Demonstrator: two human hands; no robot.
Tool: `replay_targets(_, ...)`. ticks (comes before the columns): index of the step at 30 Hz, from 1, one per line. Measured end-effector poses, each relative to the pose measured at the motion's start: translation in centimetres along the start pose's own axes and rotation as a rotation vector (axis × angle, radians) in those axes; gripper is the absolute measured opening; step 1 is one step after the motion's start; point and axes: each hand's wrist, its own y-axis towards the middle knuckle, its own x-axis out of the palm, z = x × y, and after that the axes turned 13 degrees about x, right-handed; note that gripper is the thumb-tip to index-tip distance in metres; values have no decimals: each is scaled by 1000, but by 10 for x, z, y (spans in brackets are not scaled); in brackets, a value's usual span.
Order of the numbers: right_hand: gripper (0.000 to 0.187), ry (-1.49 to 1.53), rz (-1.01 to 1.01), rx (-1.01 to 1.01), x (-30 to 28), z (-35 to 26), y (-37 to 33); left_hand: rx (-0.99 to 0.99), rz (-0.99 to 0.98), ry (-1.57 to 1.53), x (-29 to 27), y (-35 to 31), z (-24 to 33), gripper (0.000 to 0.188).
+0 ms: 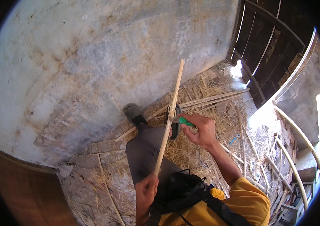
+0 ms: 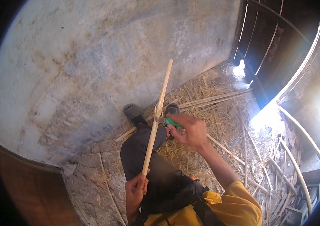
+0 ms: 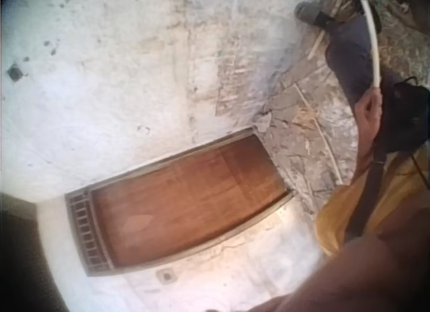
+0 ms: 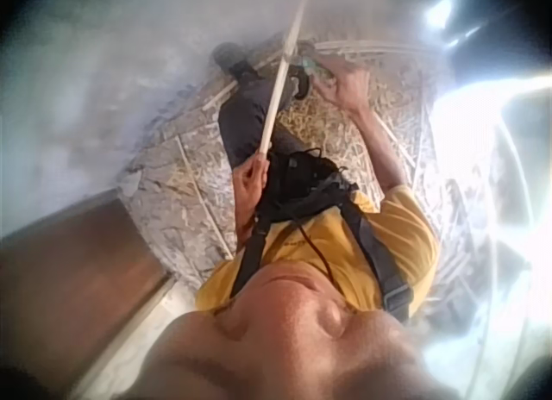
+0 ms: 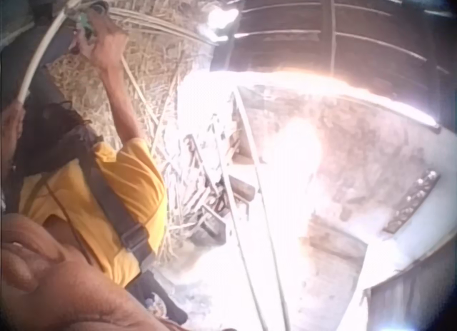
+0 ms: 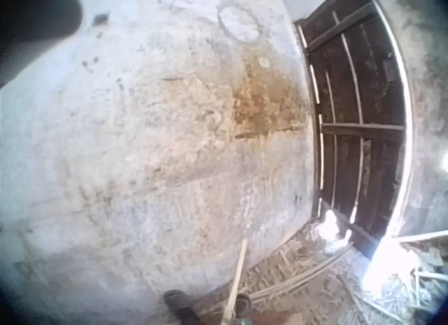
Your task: The person is scraping a wood stick using a utility knife. They hold the stick with one hand and repeatedly draw the blade along the wood surface to peel off thin layers while sitting on a floor covered in wood shavings.
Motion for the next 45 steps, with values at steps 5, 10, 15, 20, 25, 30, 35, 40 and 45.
replay_targets(5,32,-43,31,-21,-2,-1,3,-27,-16,-29,-1,0,2,37)
replay_targets(10,30,35,-7,-16,-4,8,4,-84,-87,-65,1,5,3,41)
replay_targets(15,33,373,-323,301,-12,21,7,-51,-150,-95,8,15,5,42)
replay_targets(20,33,275,-218,-1,-5,7,-10,-7,-86,-23,15,26,21,44)
replay_targets(25,31,172,-221,-81,-9,-3,-15,21,-115,-24,14,26,18,44)
replay_targets(30,32,106,-193,-106,-13,-7,-11,71,-62,158,20,25,26,45)
replay_targets(35,33,12,-170,-170,-17,-7,-6,193,-36,263,18,23,17,46)
replay_targets(40,35,-40,-156,-212,-18,-9,0,219,-24,307,14,22,14,45)
replay_targets(45,36,-53,-132,-228,-15,-9,2,163,5,304,12,17,14,42)
